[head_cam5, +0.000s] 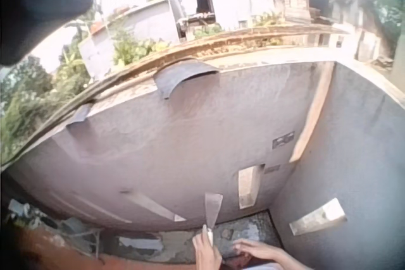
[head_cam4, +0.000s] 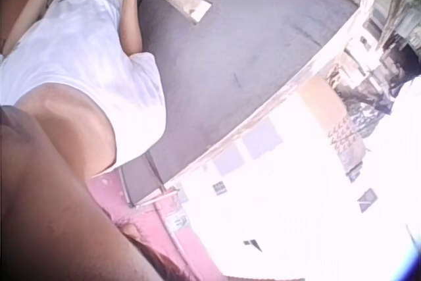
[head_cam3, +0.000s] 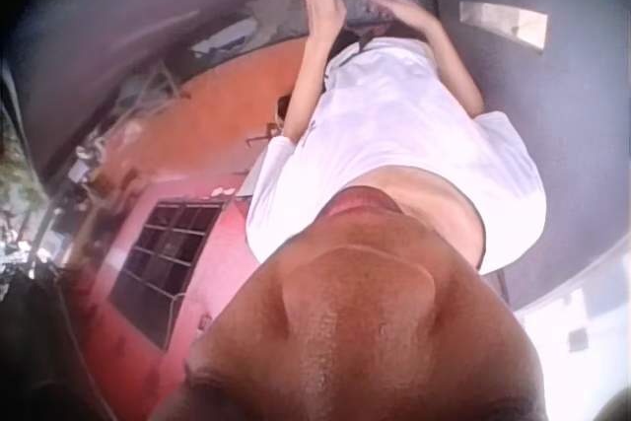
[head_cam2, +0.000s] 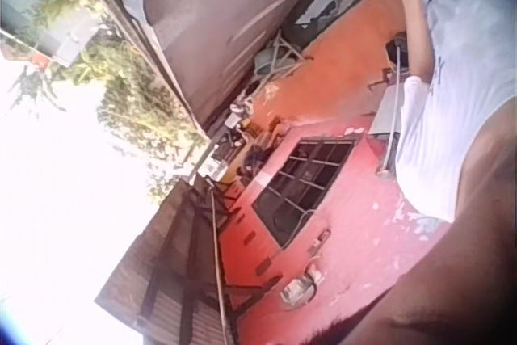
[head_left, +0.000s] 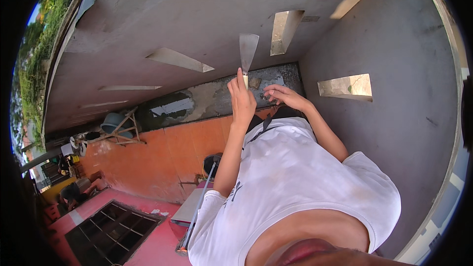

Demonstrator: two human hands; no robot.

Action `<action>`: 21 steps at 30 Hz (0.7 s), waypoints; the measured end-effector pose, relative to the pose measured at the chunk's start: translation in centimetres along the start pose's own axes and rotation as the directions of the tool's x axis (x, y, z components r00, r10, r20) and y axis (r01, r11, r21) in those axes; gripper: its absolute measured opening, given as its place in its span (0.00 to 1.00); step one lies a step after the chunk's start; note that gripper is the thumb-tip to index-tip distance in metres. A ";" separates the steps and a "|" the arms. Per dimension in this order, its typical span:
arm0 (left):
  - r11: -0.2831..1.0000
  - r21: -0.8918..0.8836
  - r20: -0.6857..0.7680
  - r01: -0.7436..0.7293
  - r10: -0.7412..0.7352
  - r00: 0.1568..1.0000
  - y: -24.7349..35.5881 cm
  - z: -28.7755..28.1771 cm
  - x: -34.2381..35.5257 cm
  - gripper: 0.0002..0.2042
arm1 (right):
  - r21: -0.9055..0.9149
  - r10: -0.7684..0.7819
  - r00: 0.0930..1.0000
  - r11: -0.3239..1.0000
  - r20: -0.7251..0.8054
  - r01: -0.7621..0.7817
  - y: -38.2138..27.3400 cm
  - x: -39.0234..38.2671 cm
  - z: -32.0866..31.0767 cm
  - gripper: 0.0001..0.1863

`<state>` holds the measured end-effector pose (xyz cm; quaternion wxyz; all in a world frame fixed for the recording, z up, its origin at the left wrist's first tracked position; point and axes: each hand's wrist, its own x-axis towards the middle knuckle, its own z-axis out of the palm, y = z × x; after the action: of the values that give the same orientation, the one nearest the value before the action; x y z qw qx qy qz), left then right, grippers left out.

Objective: The person smooths a ceiling surface using a metal trowel and a sanding block. They alternate between scraping with the trowel and rubbing the surface with the sanding block to even out the finish.

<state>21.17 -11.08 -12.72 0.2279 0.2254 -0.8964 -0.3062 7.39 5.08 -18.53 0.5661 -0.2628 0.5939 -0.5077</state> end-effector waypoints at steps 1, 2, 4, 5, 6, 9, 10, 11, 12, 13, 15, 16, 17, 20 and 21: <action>0.999 -0.031 0.015 -0.037 0.038 0.999 0.8 0.3 1.0 0.40 | 0.053 -0.078 0.997 0.996 0.007 0.078 -4.0 -0.4 1.3 0.27; 0.996 -0.066 0.034 -0.055 0.057 0.998 2.0 0.5 1.9 0.40 | 0.107 -0.158 0.987 0.982 0.002 0.157 -6.1 -0.5 2.1 0.27; 0.994 -0.074 0.067 -0.080 0.085 0.994 3.9 0.0 2.4 0.41 | 0.229 -0.215 0.973 0.946 -0.080 0.228 -6.6 0.5 3.2 0.29; 0.994 -0.052 0.081 -0.097 0.101 0.992 4.6 -0.5 2.3 0.41 | 0.288 -0.237 0.963 0.921 -0.126 0.264 -6.8 0.8 4.0 0.30; 0.992 0.055 0.134 -0.116 0.108 0.985 5.2 -1.1 2.1 0.42 | 0.324 -0.148 0.952 0.917 -0.268 0.234 -8.5 0.2 5.5 0.29; 0.982 -0.029 0.163 -0.184 0.187 0.969 6.0 -1.7 1.2 0.43 | 0.165 -0.210 0.878 0.938 -0.431 0.306 -9.3 0.4 7.0 0.29; 0.983 -0.059 0.221 -0.175 0.183 0.958 6.2 -2.0 0.6 0.42 | 0.118 -0.217 0.836 0.942 -0.505 0.316 -10.3 -0.2 7.7 0.27; 0.972 -0.128 0.269 -0.197 0.225 0.936 6.2 -2.4 0.4 0.41 | 0.110 -0.212 0.809 0.941 -0.548 0.321 -10.1 -0.5 7.9 0.27; 0.954 -0.203 0.316 -0.221 0.278 0.907 6.4 -2.9 0.7 0.41 | 0.100 -0.208 0.774 0.939 -0.598 0.329 -10.0 -1.3 7.7 0.26; 0.935 -0.269 0.357 -0.230 0.318 0.878 6.4 -3.4 1.1 0.40 | 0.095 -0.200 0.747 0.938 -0.634 0.332 -9.7 -1.8 7.5 0.25; 0.875 -0.311 0.356 -0.370 0.468 0.809 6.3 -4.2 3.0 0.37 | 0.199 -0.207 0.748 0.888 -0.631 0.414 -9.6 -3.6 6.3 0.25; 0.835 -0.330 0.347 -0.439 0.540 0.767 6.4 -4.5 4.3 0.35 | 0.244 -0.220 0.748 0.856 -0.627 0.456 -9.7 -4.5 5.5 0.25; 0.812 -0.299 0.318 -0.501 0.580 0.750 6.7 -4.7 5.6 0.31 | 0.228 -0.236 0.748 0.859 -0.620 0.460 -9.9 -5.4 4.6 0.24; 0.696 -0.102 0.167 -0.711 0.717 0.677 7.8 -3.7 9.4 0.31 | 0.197 -0.281 0.787 0.872 -0.548 0.449 -10.9 -8.3 1.9 0.24; 0.669 -0.025 0.126 -0.743 0.739 0.662 8.5 -3.5 10.3 0.32 | 0.183 -0.279 0.798 0.884 -0.534 0.431 -11.5 -9.5 1.3 0.24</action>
<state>12.70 -12.21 -1.93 0.2729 -0.1749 -0.9272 -0.1880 7.69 9.06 -4.09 0.3216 -0.1445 0.5749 -0.7384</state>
